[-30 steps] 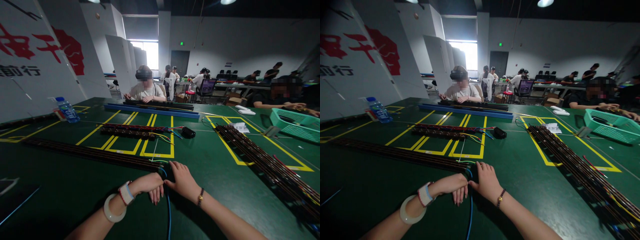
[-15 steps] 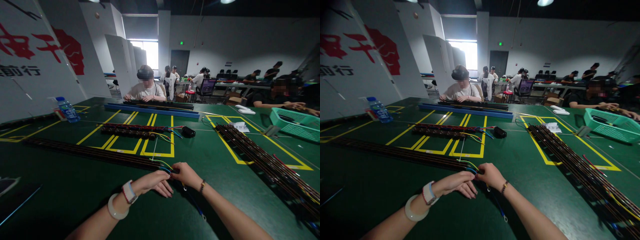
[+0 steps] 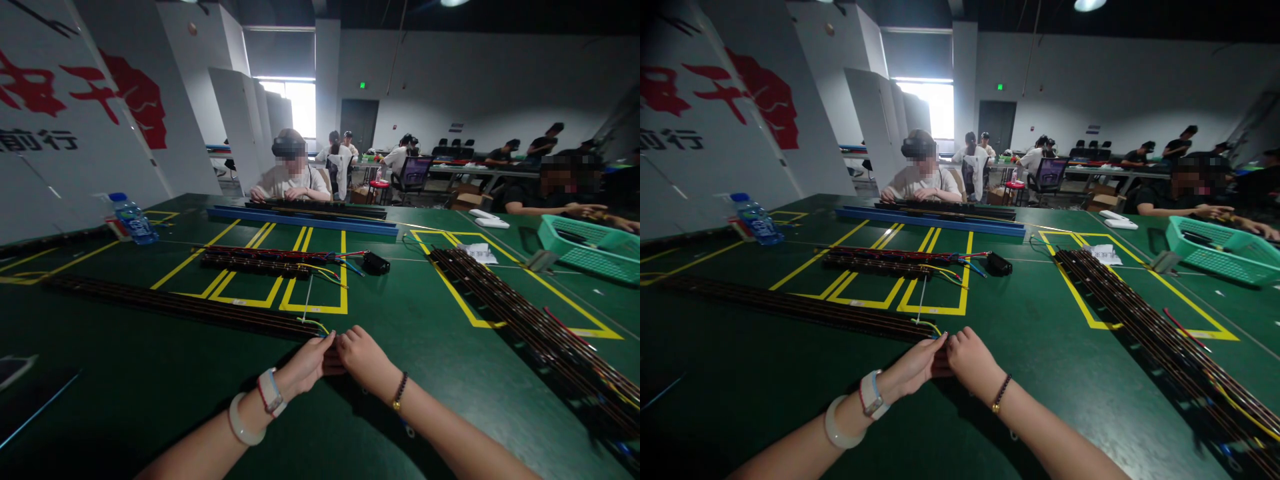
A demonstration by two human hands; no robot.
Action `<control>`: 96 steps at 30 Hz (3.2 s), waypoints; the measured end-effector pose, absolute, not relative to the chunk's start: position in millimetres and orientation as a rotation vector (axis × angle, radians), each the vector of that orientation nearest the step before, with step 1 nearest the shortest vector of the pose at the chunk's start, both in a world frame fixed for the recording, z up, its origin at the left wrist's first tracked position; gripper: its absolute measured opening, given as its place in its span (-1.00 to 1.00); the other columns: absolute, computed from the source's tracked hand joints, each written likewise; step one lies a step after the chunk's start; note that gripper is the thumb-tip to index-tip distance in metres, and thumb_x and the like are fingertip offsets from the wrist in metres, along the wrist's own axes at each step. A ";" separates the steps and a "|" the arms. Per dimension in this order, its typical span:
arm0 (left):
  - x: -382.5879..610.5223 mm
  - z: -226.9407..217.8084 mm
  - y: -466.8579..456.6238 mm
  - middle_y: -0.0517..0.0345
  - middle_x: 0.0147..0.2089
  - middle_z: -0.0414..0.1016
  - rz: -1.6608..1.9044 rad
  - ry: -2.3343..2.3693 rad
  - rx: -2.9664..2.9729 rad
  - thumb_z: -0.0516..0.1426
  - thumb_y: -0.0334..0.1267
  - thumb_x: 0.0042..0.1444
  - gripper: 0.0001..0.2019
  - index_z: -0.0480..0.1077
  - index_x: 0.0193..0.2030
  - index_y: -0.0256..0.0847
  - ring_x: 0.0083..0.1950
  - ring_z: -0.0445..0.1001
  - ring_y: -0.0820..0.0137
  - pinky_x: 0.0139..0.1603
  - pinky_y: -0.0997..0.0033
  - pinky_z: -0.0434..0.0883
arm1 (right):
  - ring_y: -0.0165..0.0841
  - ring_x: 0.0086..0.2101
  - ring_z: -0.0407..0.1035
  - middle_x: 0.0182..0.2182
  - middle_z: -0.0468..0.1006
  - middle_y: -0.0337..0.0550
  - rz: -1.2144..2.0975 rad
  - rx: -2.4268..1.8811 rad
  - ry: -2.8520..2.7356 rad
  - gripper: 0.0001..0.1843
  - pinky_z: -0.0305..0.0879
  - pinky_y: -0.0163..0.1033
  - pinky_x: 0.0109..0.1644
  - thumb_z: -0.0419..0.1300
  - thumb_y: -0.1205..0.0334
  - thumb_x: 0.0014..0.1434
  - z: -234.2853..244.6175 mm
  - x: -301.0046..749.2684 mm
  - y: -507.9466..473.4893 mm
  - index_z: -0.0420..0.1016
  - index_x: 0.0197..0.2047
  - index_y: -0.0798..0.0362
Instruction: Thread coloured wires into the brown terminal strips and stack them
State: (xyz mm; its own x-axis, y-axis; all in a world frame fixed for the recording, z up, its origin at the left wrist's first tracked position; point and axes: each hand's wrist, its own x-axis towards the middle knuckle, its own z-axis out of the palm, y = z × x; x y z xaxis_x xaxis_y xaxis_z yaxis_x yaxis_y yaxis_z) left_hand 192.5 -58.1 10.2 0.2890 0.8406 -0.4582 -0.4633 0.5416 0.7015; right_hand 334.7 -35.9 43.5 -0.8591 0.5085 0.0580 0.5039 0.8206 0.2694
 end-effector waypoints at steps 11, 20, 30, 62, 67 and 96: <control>194.9 15.9 -61.0 0.20 -0.49 0.40 1.007 0.963 0.433 0.10 -0.28 0.16 -0.86 0.31 -0.35 -0.32 -0.49 0.39 0.52 -0.41 0.49 0.36 | -0.26 -0.27 0.36 -0.32 0.48 -0.09 0.082 1.310 2.899 -0.80 0.18 -0.16 -0.20 0.15 0.14 0.19 71.8 332.5 -57.3 0.46 -0.19 0.08; 192.5 10.2 -63.8 0.01 -0.29 0.49 0.985 0.869 0.525 0.13 -0.18 0.15 -0.78 0.33 -0.26 -0.35 -0.29 0.48 0.42 -0.27 0.45 0.37 | -0.19 -0.28 0.44 -0.29 0.53 0.09 -0.075 1.392 2.676 -0.75 0.27 -0.16 -0.24 0.05 0.38 0.16 61.7 323.4 -61.5 0.49 -0.13 0.20; 187.9 14.3 -67.1 -0.12 -0.22 0.49 0.943 0.775 0.647 0.16 -0.15 0.11 -0.71 0.33 -0.18 -0.40 -0.19 0.50 0.32 -0.10 0.28 0.39 | -0.27 -0.31 0.45 -0.36 0.56 -0.11 -0.027 1.504 2.706 -0.84 0.18 -0.28 -0.32 0.11 0.29 0.18 85.5 360.8 -18.0 0.53 -0.27 0.05; 168.4 26.2 -60.9 0.07 -0.59 0.41 0.338 1.227 1.312 -0.06 0.20 0.12 -0.51 0.23 -0.40 -0.27 -0.59 0.42 0.39 -0.64 0.53 0.19 | -0.34 -0.13 0.35 -0.16 0.50 -0.12 -1.026 1.809 3.072 -0.69 0.24 -0.22 0.01 -0.01 0.22 0.23 10.1 394.7 3.8 0.49 -0.07 0.06; 164.0 31.9 -61.7 0.12 -0.67 0.33 0.310 1.332 1.473 -0.06 0.17 0.13 -0.53 0.23 -0.46 -0.25 -0.66 0.37 0.38 -0.64 0.46 0.26 | -0.34 -0.15 0.34 -0.20 0.51 -0.12 -0.981 1.718 3.119 -0.69 0.23 -0.20 0.01 -0.03 0.25 0.24 10.4 394.4 3.1 0.50 -0.09 0.07; 175.1 22.9 -64.9 0.03 -0.50 0.45 0.588 1.039 1.002 -0.02 0.23 0.07 -0.44 0.26 -0.18 -0.33 -0.52 0.47 0.36 -0.49 0.42 0.36 | -0.43 -0.36 0.31 -0.36 0.47 -0.21 -0.966 1.549 2.957 -0.75 0.17 -0.37 -0.29 0.15 0.31 0.10 31.5 365.0 -20.5 0.52 -0.13 0.06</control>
